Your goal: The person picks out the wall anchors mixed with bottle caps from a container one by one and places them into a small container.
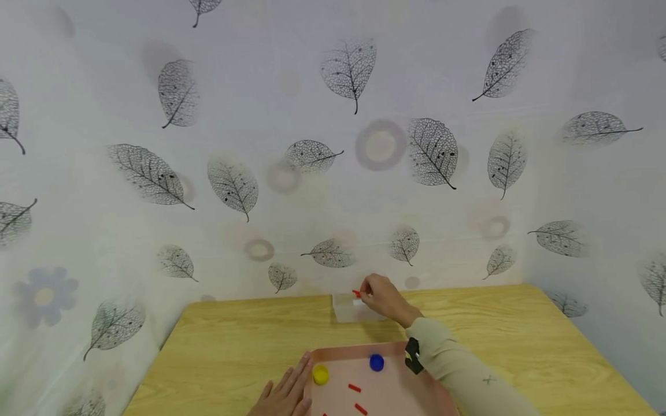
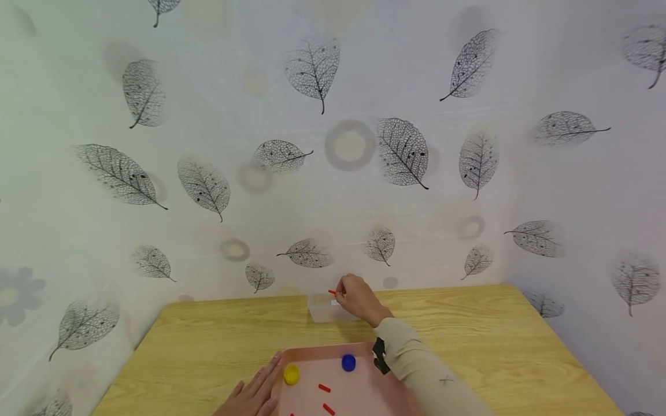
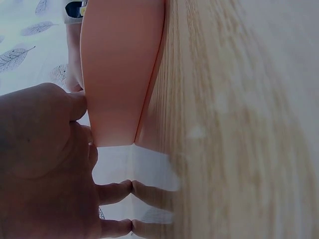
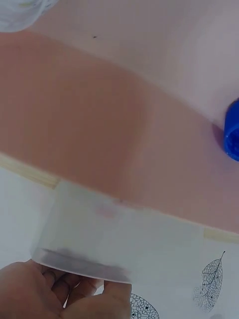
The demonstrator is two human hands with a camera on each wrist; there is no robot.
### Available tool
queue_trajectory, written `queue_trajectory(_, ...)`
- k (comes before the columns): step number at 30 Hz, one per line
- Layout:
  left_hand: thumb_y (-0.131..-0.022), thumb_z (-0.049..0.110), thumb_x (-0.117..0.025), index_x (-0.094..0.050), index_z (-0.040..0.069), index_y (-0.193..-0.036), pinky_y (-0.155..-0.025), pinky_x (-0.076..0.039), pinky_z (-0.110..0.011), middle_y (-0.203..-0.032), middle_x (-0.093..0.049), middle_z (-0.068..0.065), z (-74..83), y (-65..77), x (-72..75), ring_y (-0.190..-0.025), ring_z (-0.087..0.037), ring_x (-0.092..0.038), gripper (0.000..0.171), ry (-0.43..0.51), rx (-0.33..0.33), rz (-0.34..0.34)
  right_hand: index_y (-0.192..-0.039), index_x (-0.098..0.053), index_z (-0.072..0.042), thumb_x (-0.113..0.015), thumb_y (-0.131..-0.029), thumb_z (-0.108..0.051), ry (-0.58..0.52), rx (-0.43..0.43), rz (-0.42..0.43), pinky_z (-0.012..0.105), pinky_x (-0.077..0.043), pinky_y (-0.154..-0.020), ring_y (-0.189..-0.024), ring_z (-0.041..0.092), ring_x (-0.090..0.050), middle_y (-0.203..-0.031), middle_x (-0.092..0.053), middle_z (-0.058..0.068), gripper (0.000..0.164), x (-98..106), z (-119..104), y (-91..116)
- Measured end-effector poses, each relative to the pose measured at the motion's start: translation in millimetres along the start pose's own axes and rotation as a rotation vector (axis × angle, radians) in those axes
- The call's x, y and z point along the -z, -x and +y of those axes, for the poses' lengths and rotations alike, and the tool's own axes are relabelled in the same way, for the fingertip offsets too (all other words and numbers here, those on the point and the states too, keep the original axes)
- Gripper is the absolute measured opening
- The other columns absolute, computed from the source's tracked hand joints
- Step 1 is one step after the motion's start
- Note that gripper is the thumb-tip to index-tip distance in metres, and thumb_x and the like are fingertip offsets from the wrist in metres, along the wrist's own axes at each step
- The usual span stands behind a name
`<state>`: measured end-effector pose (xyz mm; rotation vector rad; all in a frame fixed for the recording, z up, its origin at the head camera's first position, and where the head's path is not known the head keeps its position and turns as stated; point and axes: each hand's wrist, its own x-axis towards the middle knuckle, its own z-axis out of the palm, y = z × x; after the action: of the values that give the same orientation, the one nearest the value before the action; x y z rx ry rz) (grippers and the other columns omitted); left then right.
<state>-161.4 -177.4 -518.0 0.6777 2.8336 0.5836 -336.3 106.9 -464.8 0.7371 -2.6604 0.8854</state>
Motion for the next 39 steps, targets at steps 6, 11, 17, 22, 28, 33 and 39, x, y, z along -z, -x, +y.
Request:
queue_trajectory(6,-0.101,0.053,-0.02,-0.006,0.028,-0.154,-0.088,-0.025,-0.077,-0.158,0.0,0.013,-0.4,0.4,-0.7,-0.131,-0.043,-0.035,0.06,0.007,-0.019,-0.007,-0.082,-0.062,-0.007,-0.064,-0.087,-0.003,0.015,-0.005,0.002,0.027,-0.046,-0.061,-0.067,0.01,-0.051,-0.077,-0.056,0.001,0.006,-2.9,2.2,1.5)
queue_trajectory(11,-0.101,0.053,-0.022,-0.008,0.03,-0.154,-0.09,-0.026,-0.075,-0.158,-0.002,0.015,-0.3,0.6,-1.6,-0.131,-0.041,-0.036,0.059,0.004,-0.006,0.016,-0.081,-0.061,-0.007,-0.064,-0.087,-0.003,0.009,0.01,0.017,0.028,-0.046,-0.062,-0.069,0.011,-0.052,-0.078,-0.057,0.003,0.007,-3.1,2.2,2.6)
queue_trajectory(17,-0.1,0.054,-0.022,-0.008,0.031,-0.154,-0.091,-0.026,-0.074,-0.158,-0.002,0.017,-0.1,1.5,-1.6,-0.131,-0.04,-0.037,0.059,-0.006,0.003,0.019,-0.08,-0.061,-0.007,-0.066,-0.085,-0.003,0.014,0.018,0.029,0.029,-0.046,-0.062,-0.069,0.013,-0.051,-0.078,-0.056,0.004,0.008,-3.7,1.5,2.3)
queue_trajectory(22,-0.1,0.055,-0.019,-0.005,0.032,-0.154,-0.091,-0.025,-0.075,-0.158,0.0,0.016,-0.5,1.0,-0.3,-0.132,-0.04,-0.035,0.06,-0.007,0.001,-0.003,-0.083,-0.064,-0.005,-0.068,-0.085,-0.005,-0.012,-0.005,0.035,0.029,-0.047,-0.065,-0.072,0.013,-0.053,-0.079,-0.057,0.002,0.004,-2.1,1.5,2.2)
queue_trajectory(28,-0.1,0.055,-0.018,-0.004,0.03,-0.154,-0.09,-0.024,-0.076,-0.158,0.002,0.014,0.3,1.1,-1.2,-0.133,-0.041,-0.034,0.061,-0.003,-0.006,-0.016,-0.085,-0.063,-0.007,-0.068,-0.085,-0.006,-0.05,-0.013,0.049,0.029,-0.049,-0.067,-0.074,0.013,-0.054,-0.08,-0.057,0.0,0.005,7.6,-3.7,7.9)
queue_trajectory(33,-0.1,0.055,-0.018,-0.004,0.03,-0.154,-0.091,-0.025,-0.075,-0.158,0.002,0.014,1.8,1.8,-1.0,-0.133,-0.04,-0.034,0.061,-0.006,-0.005,-0.014,-0.088,-0.063,-0.005,-0.069,-0.084,-0.005,-0.076,0.028,0.085,0.029,-0.051,-0.067,-0.074,0.013,-0.056,-0.081,-0.059,0.0,0.006,19.1,-11.2,17.5)
queue_trajectory(39,-0.101,0.052,-0.021,-0.005,0.028,-0.154,-0.092,-0.026,-0.074,-0.159,0.0,0.012,3.1,5.3,-1.7,-0.132,-0.041,-0.035,0.059,-0.018,-0.023,0.022,-0.087,-0.064,-0.005,-0.07,-0.083,-0.005,-0.117,0.077,0.14,0.033,-0.053,-0.067,-0.073,0.012,-0.057,-0.081,-0.061,0.001,0.008,32.6,-23.2,33.9)
